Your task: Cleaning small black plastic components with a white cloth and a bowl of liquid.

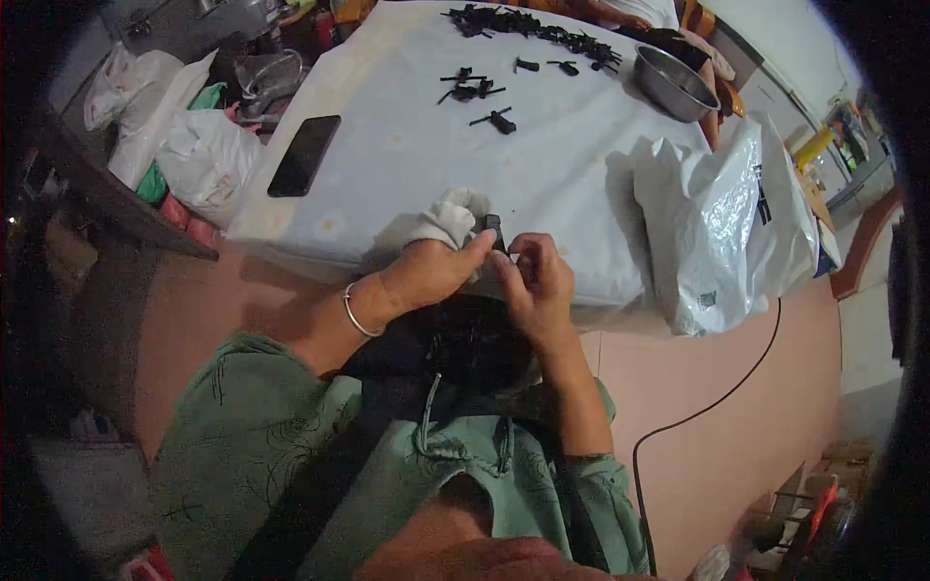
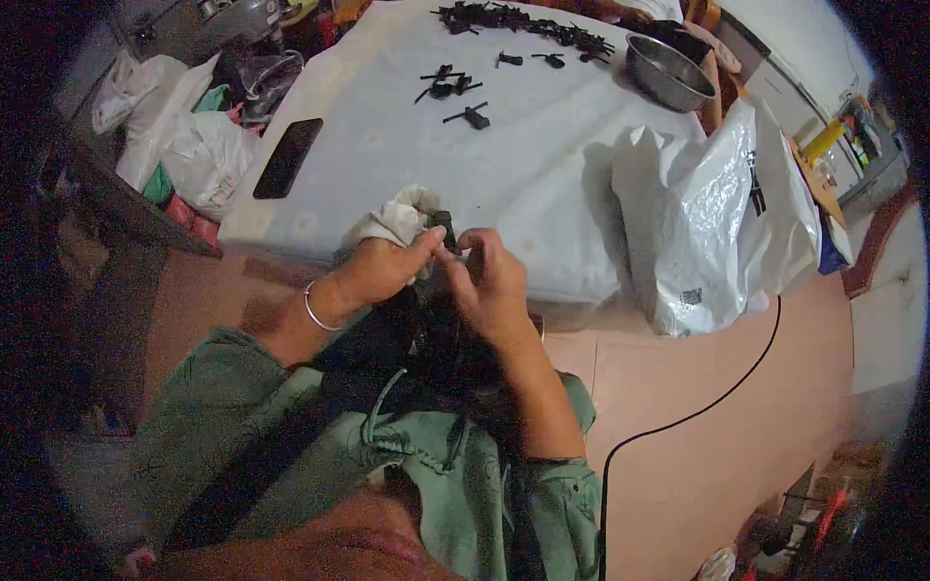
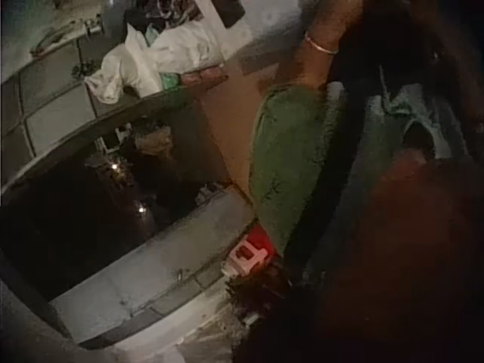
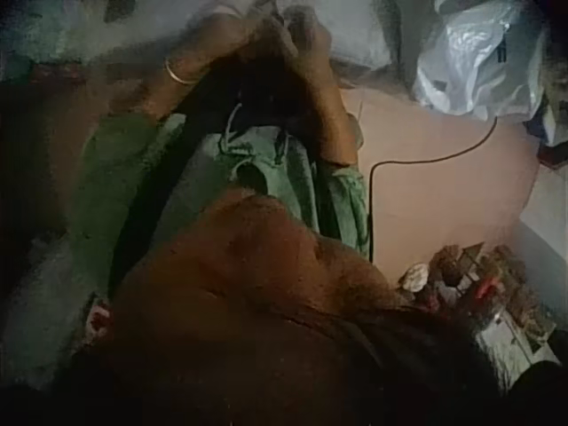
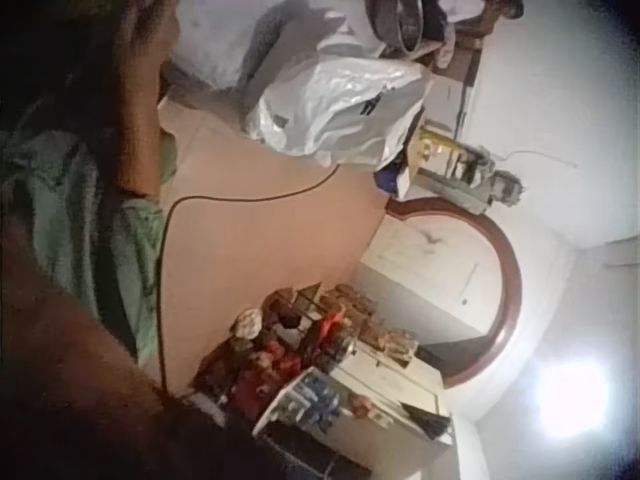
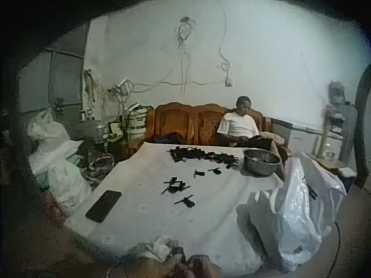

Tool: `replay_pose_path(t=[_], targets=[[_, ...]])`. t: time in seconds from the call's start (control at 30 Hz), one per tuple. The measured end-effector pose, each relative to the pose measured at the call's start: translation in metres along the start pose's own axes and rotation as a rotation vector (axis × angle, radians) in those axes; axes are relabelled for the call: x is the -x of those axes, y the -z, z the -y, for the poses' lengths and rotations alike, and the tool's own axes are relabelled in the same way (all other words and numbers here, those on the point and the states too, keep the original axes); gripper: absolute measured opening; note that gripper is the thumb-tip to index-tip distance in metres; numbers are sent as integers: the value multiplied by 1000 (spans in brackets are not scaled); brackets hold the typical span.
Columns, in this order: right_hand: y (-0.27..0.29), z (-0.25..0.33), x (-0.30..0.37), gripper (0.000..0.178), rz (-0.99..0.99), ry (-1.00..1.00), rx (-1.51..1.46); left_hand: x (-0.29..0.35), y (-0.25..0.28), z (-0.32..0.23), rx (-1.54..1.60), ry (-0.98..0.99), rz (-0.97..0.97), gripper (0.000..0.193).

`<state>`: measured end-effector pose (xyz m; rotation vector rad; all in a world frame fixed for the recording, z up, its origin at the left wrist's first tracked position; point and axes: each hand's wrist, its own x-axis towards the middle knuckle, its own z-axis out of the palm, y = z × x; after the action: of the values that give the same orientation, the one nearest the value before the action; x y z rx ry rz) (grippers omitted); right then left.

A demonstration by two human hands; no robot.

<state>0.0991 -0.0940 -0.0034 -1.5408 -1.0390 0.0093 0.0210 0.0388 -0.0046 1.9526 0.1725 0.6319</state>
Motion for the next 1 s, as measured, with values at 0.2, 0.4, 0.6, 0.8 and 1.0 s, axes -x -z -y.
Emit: replay_pose_path(t=[0.2,0.4,0.6,0.8,1.0], targets=[[-7,-15,6,14,-31,-110,-216,-3,0,-14,165,44,145,21],[-1,-10,1,18,-15,-286,-364,4,6,-36,312,275,328,18],[8,-17,-1,25,179,-251,-257,-1,6,-32,158,243,245,18],[-4,-24,4,27,233,-250,-293,1,3,-32,-225,-172,121,19],[-15,-25,11,27,200,-344,-436,8,2,-34,-403,-310,66,20]])
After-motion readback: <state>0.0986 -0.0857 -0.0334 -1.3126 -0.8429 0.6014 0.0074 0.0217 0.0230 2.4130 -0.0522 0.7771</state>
